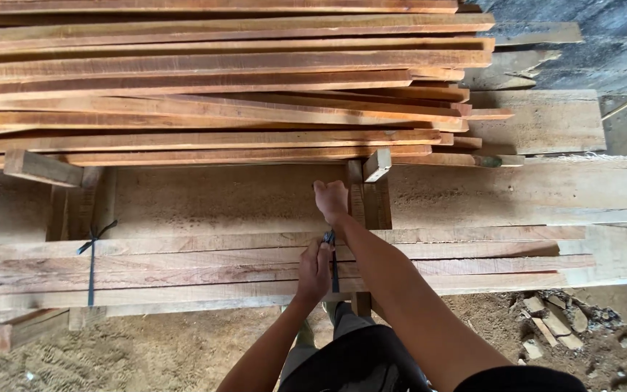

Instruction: Bundling wood planks together using plastic straps in a workshop environment.

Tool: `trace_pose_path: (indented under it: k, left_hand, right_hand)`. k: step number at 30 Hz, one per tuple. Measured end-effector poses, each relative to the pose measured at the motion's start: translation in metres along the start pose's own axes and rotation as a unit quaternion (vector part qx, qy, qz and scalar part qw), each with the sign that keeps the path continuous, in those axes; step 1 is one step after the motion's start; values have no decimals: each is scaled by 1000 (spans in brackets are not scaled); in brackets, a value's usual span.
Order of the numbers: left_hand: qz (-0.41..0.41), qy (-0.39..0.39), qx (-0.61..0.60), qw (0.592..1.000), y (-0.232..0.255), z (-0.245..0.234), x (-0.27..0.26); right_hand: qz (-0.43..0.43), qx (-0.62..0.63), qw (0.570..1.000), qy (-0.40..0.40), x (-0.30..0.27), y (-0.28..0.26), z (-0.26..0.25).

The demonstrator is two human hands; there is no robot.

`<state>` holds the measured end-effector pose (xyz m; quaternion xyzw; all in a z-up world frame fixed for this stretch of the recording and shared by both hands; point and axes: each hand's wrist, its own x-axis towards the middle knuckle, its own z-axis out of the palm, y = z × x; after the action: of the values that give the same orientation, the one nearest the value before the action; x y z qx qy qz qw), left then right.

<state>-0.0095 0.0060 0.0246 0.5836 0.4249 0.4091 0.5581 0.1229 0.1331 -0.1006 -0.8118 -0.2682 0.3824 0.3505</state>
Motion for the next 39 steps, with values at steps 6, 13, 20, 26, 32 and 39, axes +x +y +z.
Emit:
trace_pose_path:
  k: [6,13,20,26,32,39]
  left_hand:
    - [-2,-37,46,998,-29,1,-2]
    - [-65,12,-67,996,-11,16,4]
    - [-43,-25,-33,998,-22,2,-2]
    - [-34,-25,15,999,-17,1,-4]
    - [-35,-13,4,999,-30,-2,2]
    - [-8,-31,18,999,-23,-3,3]
  right_hand:
    - [-40,29,999,15,-23,-26,-16]
    - [-124,-92,987,36,-39,-38,-32]
    - [-113,44,989,87,-46,-41,-37]
    - [-113,45,991,52,-44,-36,-31]
    - [-37,13,999,1,5,5,6]
    - [-12,8,1000,16,-1,0,1]
